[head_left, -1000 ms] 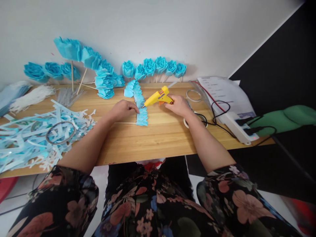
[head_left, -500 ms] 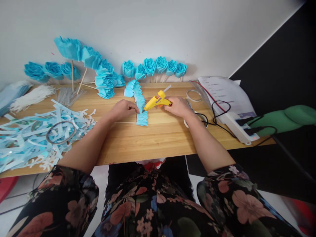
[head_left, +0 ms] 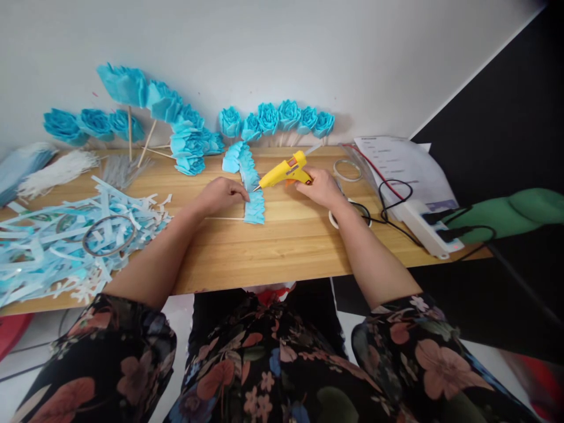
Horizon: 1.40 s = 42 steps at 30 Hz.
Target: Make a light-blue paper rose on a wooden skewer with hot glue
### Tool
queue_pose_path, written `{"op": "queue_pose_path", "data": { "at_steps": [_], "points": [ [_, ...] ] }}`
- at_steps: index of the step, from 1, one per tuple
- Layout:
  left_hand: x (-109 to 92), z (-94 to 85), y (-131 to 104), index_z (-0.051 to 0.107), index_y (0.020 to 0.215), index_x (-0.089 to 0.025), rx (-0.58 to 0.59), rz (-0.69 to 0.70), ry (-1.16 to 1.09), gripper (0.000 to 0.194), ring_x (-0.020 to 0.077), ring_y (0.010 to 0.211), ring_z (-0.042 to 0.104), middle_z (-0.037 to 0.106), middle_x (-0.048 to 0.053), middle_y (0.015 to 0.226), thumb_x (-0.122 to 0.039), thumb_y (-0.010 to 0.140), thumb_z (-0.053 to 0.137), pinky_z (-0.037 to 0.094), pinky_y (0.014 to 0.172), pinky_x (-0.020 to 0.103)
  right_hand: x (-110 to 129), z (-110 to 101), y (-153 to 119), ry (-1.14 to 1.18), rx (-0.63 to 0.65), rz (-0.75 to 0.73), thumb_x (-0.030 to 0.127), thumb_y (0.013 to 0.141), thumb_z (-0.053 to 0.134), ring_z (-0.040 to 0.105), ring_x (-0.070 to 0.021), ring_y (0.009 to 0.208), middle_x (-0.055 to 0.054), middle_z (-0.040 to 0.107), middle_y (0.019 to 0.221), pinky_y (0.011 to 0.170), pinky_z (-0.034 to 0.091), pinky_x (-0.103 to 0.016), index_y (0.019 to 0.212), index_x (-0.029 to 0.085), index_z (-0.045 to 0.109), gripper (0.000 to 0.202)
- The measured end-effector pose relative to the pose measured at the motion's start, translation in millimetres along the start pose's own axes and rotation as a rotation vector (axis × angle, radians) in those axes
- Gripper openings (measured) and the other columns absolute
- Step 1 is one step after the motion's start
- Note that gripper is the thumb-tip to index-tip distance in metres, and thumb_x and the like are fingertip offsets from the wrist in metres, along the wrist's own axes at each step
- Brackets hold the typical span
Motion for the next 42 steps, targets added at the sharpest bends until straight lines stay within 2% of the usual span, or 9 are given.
{"op": "queue_pose_path", "data": {
  "at_steps": [4, 9, 13, 18, 22, 26, 30, 35, 42],
  "points": [
    [-0.2, 0.0, 0.0, 0.082, 0.089, -0.022, -0.002, -0.004, -0.006, 0.034, 0.0168, 0.082, 0.07, 0.08, -0.001, 0.093, -0.027, 0.081, 0.05, 0.051, 0.078, 0.023, -0.2, 1.4, -0.1, -0.092, 0.044, 0.006, 0.033, 0.077, 0.063, 0.058, -0.0194, 0.069, -0.004, 0.074, 0.081, 0.061, 0.031, -0.029, 0.102, 0.022, 0.079, 0.032],
    [-0.7, -1.0, 0.0, 0.082, 0.088, -0.023, 0.001, 0.004, 0.001, 0.033, 0.0158, 0.081, 0.07, 0.081, -0.003, 0.092, -0.028, 0.081, 0.05, 0.05, 0.078, 0.021, 1.3, -0.3, -0.1, 0.013, 0.016, -0.017, 0.031, 0.08, 0.06, 0.059, -0.0184, 0.069, -0.004, 0.074, 0.084, 0.062, 0.034, -0.028, 0.107, 0.021, 0.079, 0.034],
    [-0.9, -1.3, 0.2, 0.082, 0.089, -0.024, -0.003, 0.012, 0.001, 0.032, 0.0152, 0.08, 0.07, 0.081, -0.003, 0.092, -0.027, 0.081, 0.051, 0.05, 0.076, 0.021, 1.5, 1.4, -0.5, -0.086, 0.06, -0.009, 0.032, 0.078, 0.063, 0.06, -0.0194, 0.071, -0.003, 0.075, 0.085, 0.061, 0.032, -0.028, 0.101, 0.023, 0.079, 0.03],
    [-1.2, -0.8, 0.1, 0.082, 0.089, -0.021, 0.001, 0.012, -0.006, 0.032, 0.0163, 0.081, 0.071, 0.08, -0.001, 0.093, -0.025, 0.081, 0.051, 0.05, 0.078, 0.022, 3.5, -1.3, -1.0, -0.025, 0.025, -0.01, 0.032, 0.08, 0.062, 0.06, -0.0189, 0.07, -0.004, 0.075, 0.084, 0.062, 0.034, -0.028, 0.108, 0.022, 0.078, 0.034],
    [-1.2, -1.2, -0.1, 0.082, 0.089, -0.022, -0.001, 0.015, -0.01, 0.032, 0.016, 0.08, 0.07, 0.081, -0.002, 0.092, -0.024, 0.082, 0.051, 0.05, 0.076, 0.022, 1.6, 1.0, -0.5, -0.108, 0.058, -0.004, 0.032, 0.077, 0.063, 0.059, -0.0198, 0.071, -0.004, 0.075, 0.083, 0.061, 0.031, -0.029, 0.102, 0.023, 0.079, 0.031],
    [0.4, -0.7, 0.5, 0.081, 0.087, -0.023, -0.006, 0.022, -0.001, 0.03, 0.0157, 0.081, 0.07, 0.081, -0.003, 0.092, -0.024, 0.081, 0.052, 0.05, 0.077, 0.022, -0.9, 0.6, 0.1, -0.016, 0.0, -0.015, 0.033, 0.079, 0.062, 0.06, -0.0196, 0.072, -0.004, 0.075, 0.086, 0.062, 0.034, -0.028, 0.108, 0.022, 0.078, 0.035],
    [1.2, 0.0, 0.7, 0.081, 0.088, -0.022, -0.006, 0.02, -0.007, 0.031, 0.0161, 0.081, 0.071, 0.081, -0.003, 0.093, -0.024, 0.081, 0.051, 0.05, 0.076, 0.023, -1.5, 2.6, 0.0, -0.088, 0.048, -0.001, 0.034, 0.078, 0.063, 0.061, -0.0203, 0.072, -0.004, 0.075, 0.085, 0.061, 0.032, -0.029, 0.103, 0.023, 0.079, 0.031],
    [-1.3, -1.2, -0.2, 0.082, 0.087, -0.023, -0.005, 0.01, 0.001, 0.032, 0.0166, 0.083, 0.071, 0.081, -0.003, 0.094, -0.027, 0.081, 0.05, 0.05, 0.078, 0.023, 0.6, -0.1, 0.3, -0.036, 0.007, -0.008, 0.034, 0.079, 0.062, 0.06, -0.0191, 0.07, -0.004, 0.075, 0.085, 0.061, 0.033, -0.028, 0.105, 0.022, 0.078, 0.033],
    [-0.2, -1.0, 0.5, 0.082, 0.088, -0.023, -0.004, 0.01, 0.011, 0.034, 0.0154, 0.079, 0.069, 0.081, -0.003, 0.091, -0.026, 0.08, 0.049, 0.05, 0.075, 0.021, 2.3, 0.4, -0.3, -0.094, 0.051, -0.007, 0.034, 0.079, 0.063, 0.061, -0.02, 0.073, -0.004, 0.076, 0.087, 0.062, 0.032, -0.029, 0.104, 0.024, 0.079, 0.031]
  ]
}}
Point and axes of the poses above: each hand's wrist, its own y-axis towards the middle knuckle, its own z-axis out of the palm, x = y × z, the point moved 4 cm from there along y, towards the middle knuckle
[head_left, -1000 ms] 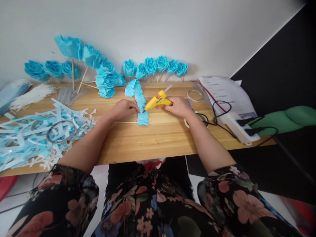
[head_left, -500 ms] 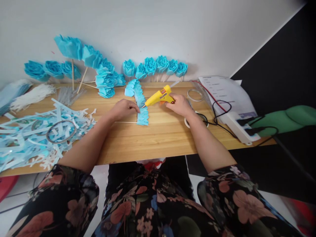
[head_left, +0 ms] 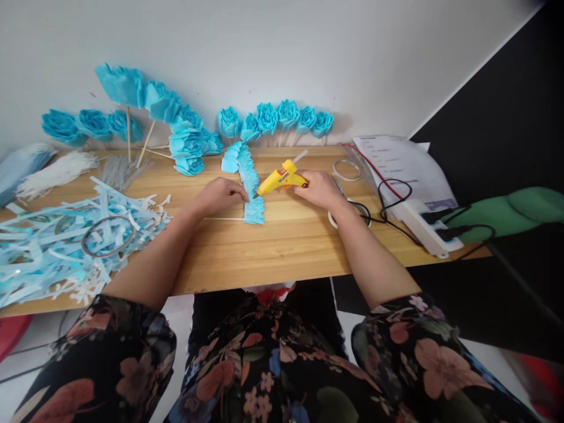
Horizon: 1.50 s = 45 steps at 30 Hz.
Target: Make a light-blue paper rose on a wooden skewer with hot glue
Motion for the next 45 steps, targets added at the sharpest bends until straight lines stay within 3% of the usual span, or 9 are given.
{"op": "queue_pose_path", "data": {
  "at_steps": [29, 38, 45],
  "points": [
    [0.0, 0.7, -0.2, 0.082, 0.089, -0.023, 0.002, -0.004, -0.004, 0.033, 0.0157, 0.079, 0.069, 0.081, -0.003, 0.092, -0.024, 0.081, 0.05, 0.05, 0.076, 0.022, -5.1, 1.9, 1.2, 0.044, -0.044, -0.002, 0.034, 0.08, 0.062, 0.06, -0.0193, 0.071, -0.003, 0.075, 0.085, 0.06, 0.031, -0.029, 0.107, 0.023, 0.079, 0.034],
    [5.3, -2.0, -0.4, 0.082, 0.089, -0.02, -0.004, -0.031, -0.125, 0.034, 0.0159, 0.077, 0.067, 0.08, -0.001, 0.088, -0.028, 0.078, 0.05, 0.049, 0.072, 0.023, -1.4, 1.7, 0.1, -0.054, 0.054, 0.009, 0.032, 0.079, 0.061, 0.06, -0.0192, 0.072, -0.003, 0.076, 0.089, 0.06, 0.027, -0.029, 0.107, 0.027, 0.079, 0.033],
    [9.7, -0.5, 0.7, 0.082, 0.086, -0.019, -0.025, -0.017, -0.161, 0.033, 0.0164, 0.077, 0.068, 0.079, 0.0, 0.087, -0.029, 0.077, 0.051, 0.05, 0.073, 0.024, -2.1, 1.3, 0.7, -0.031, 0.029, 0.004, 0.032, 0.078, 0.062, 0.062, -0.0203, 0.075, -0.003, 0.077, 0.09, 0.06, 0.029, -0.029, 0.105, 0.026, 0.079, 0.033]
  ]
}}
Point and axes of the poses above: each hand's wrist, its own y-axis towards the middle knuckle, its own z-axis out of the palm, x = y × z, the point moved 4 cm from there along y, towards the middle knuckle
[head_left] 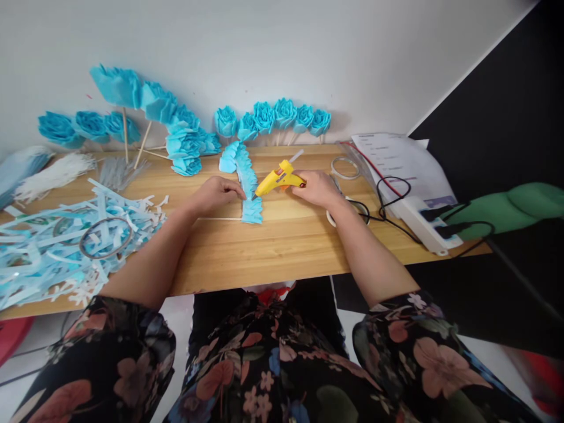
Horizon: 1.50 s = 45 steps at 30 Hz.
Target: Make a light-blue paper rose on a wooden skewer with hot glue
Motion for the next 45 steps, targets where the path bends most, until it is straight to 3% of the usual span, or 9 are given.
{"op": "queue_pose_path", "data": {
  "at_steps": [6, 11, 17, 26, 32, 35, 39, 45],
  "points": [
    [-4.0, 2.9, 0.1, 0.082, 0.087, -0.022, 0.024, 0.016, 0.101, 0.033, 0.0163, 0.081, 0.069, 0.08, -0.002, 0.09, -0.029, 0.08, 0.051, 0.05, 0.076, 0.022, -1.3, -1.0, 0.7, 0.139, -0.057, -0.024, 0.03, 0.08, 0.059, 0.062, -0.019, 0.075, -0.003, 0.076, 0.091, 0.062, 0.032, -0.028, 0.109, 0.022, 0.077, 0.035],
    [-2.1, 0.4, -0.4, 0.082, 0.089, -0.021, 0.034, 0.01, 0.054, 0.032, 0.0157, 0.08, 0.069, 0.08, -0.002, 0.09, -0.028, 0.08, 0.052, 0.05, 0.076, 0.022, 0.9, 1.5, 0.3, -0.002, 0.025, 0.008, 0.032, 0.079, 0.063, 0.06, -0.0193, 0.073, -0.003, 0.076, 0.088, 0.061, 0.029, -0.029, 0.104, 0.025, 0.079, 0.031],
    [0.9, -2.4, -0.4, 0.082, 0.088, -0.019, 0.017, 0.0, -0.027, 0.032, 0.0155, 0.075, 0.067, 0.079, -0.001, 0.085, -0.027, 0.078, 0.052, 0.05, 0.072, 0.023, 2.6, 0.0, -0.3, -0.025, 0.033, 0.028, 0.033, 0.079, 0.062, 0.061, -0.0196, 0.073, -0.003, 0.076, 0.088, 0.06, 0.029, -0.029, 0.105, 0.026, 0.079, 0.031],
    [-3.1, 2.8, 0.4, 0.081, 0.084, -0.022, 0.03, 0.024, 0.074, 0.031, 0.0151, 0.078, 0.069, 0.08, -0.003, 0.086, -0.028, 0.079, 0.051, 0.05, 0.074, 0.021, -3.7, -1.3, 1.3, 0.205, -0.091, -0.046, 0.028, 0.079, 0.057, 0.063, -0.0195, 0.077, -0.003, 0.075, 0.089, 0.065, 0.036, -0.028, 0.106, 0.021, 0.078, 0.034],
    [-2.3, -1.9, -0.8, 0.081, 0.086, -0.02, 0.025, -0.007, -0.018, 0.03, 0.0154, 0.076, 0.067, 0.079, -0.001, 0.084, -0.027, 0.079, 0.053, 0.05, 0.073, 0.022, 4.4, -1.9, -1.4, -0.002, 0.04, 0.034, 0.031, 0.077, 0.062, 0.064, -0.0215, 0.076, -0.002, 0.077, 0.09, 0.061, 0.031, -0.029, 0.105, 0.027, 0.078, 0.032],
    [-0.4, -4.0, -1.2, 0.082, 0.088, -0.019, 0.005, -0.042, -0.051, 0.032, 0.014, 0.067, 0.064, 0.077, -0.002, 0.078, -0.027, 0.078, 0.052, 0.048, 0.065, 0.022, 8.1, -4.4, -2.7, -0.011, 0.044, 0.037, 0.033, 0.078, 0.062, 0.065, -0.0215, 0.078, -0.002, 0.078, 0.092, 0.062, 0.031, -0.028, 0.106, 0.028, 0.078, 0.032],
    [-1.5, 0.0, -0.2, 0.081, 0.082, -0.022, 0.016, 0.011, -0.005, 0.03, 0.0155, 0.076, 0.068, 0.079, -0.002, 0.085, -0.029, 0.077, 0.053, 0.05, 0.072, 0.022, 7.1, -4.2, -2.2, -0.006, 0.045, 0.028, 0.032, 0.078, 0.062, 0.064, -0.0212, 0.077, -0.002, 0.077, 0.09, 0.062, 0.031, -0.028, 0.104, 0.028, 0.078, 0.031],
    [-1.0, 2.7, 0.5, 0.081, 0.084, -0.023, 0.02, 0.026, 0.068, 0.031, 0.0155, 0.076, 0.069, 0.08, -0.003, 0.086, -0.031, 0.079, 0.052, 0.05, 0.073, 0.022, -2.7, -1.0, 1.7, 0.117, -0.047, -0.001, 0.035, 0.08, 0.061, 0.061, -0.0198, 0.074, -0.003, 0.075, 0.086, 0.062, 0.033, -0.028, 0.104, 0.022, 0.078, 0.032]
  ]
}}
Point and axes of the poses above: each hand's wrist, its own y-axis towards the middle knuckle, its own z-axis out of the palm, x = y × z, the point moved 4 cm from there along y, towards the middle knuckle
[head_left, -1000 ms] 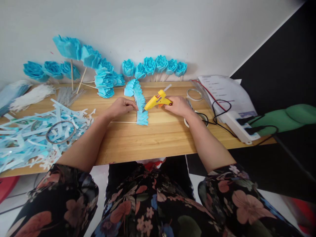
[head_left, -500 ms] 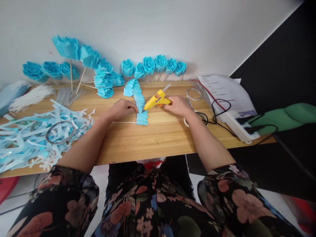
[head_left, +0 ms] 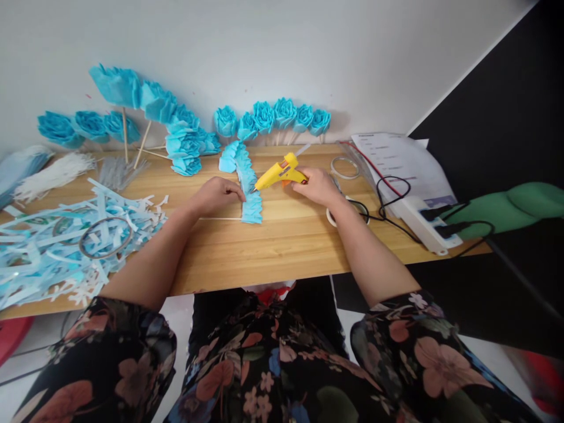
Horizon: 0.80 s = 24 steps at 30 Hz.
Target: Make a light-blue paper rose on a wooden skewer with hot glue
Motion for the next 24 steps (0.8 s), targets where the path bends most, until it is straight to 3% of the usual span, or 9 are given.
{"op": "queue_pose_path", "data": {
  "at_steps": [3, 10, 16, 24],
  "points": [
    [-1.0, -0.6, -0.2, 0.081, 0.084, -0.023, 0.003, -0.004, 0.012, 0.031, 0.0153, 0.078, 0.07, 0.08, -0.003, 0.087, -0.029, 0.079, 0.051, 0.05, 0.074, 0.021, -1.8, -1.2, 0.3, 0.072, -0.052, -0.009, 0.034, 0.081, 0.059, 0.061, -0.0184, 0.072, -0.003, 0.075, 0.087, 0.063, 0.035, -0.028, 0.108, 0.021, 0.077, 0.035],
    [-0.4, -4.8, -1.2, 0.081, 0.087, -0.021, 0.017, -0.031, -0.076, 0.03, 0.0164, 0.083, 0.07, 0.08, -0.002, 0.09, -0.028, 0.079, 0.053, 0.052, 0.078, 0.022, 8.1, -0.7, -2.4, -0.126, 0.086, 0.035, 0.032, 0.078, 0.063, 0.063, -0.0211, 0.076, -0.002, 0.077, 0.09, 0.061, 0.03, -0.028, 0.104, 0.028, 0.078, 0.031],
    [-3.2, -10.0, -1.2, 0.081, 0.083, -0.018, -0.061, 0.027, -0.081, 0.029, 0.0171, 0.079, 0.07, 0.08, 0.002, 0.087, -0.029, 0.079, 0.054, 0.052, 0.076, 0.024, 5.7, 0.8, -2.5, -0.123, 0.091, 0.04, 0.033, 0.079, 0.063, 0.064, -0.0208, 0.077, -0.002, 0.078, 0.092, 0.061, 0.03, -0.028, 0.108, 0.029, 0.078, 0.033],
    [1.9, -2.2, -0.1, 0.08, 0.081, -0.023, -0.028, 0.042, -0.009, 0.029, 0.017, 0.081, 0.071, 0.08, -0.001, 0.088, -0.031, 0.079, 0.053, 0.053, 0.079, 0.024, 0.8, 0.0, -1.4, -0.07, 0.033, -0.005, 0.035, 0.08, 0.062, 0.062, -0.0204, 0.073, -0.004, 0.077, 0.088, 0.061, 0.031, -0.029, 0.106, 0.025, 0.078, 0.032]
  ]
}}
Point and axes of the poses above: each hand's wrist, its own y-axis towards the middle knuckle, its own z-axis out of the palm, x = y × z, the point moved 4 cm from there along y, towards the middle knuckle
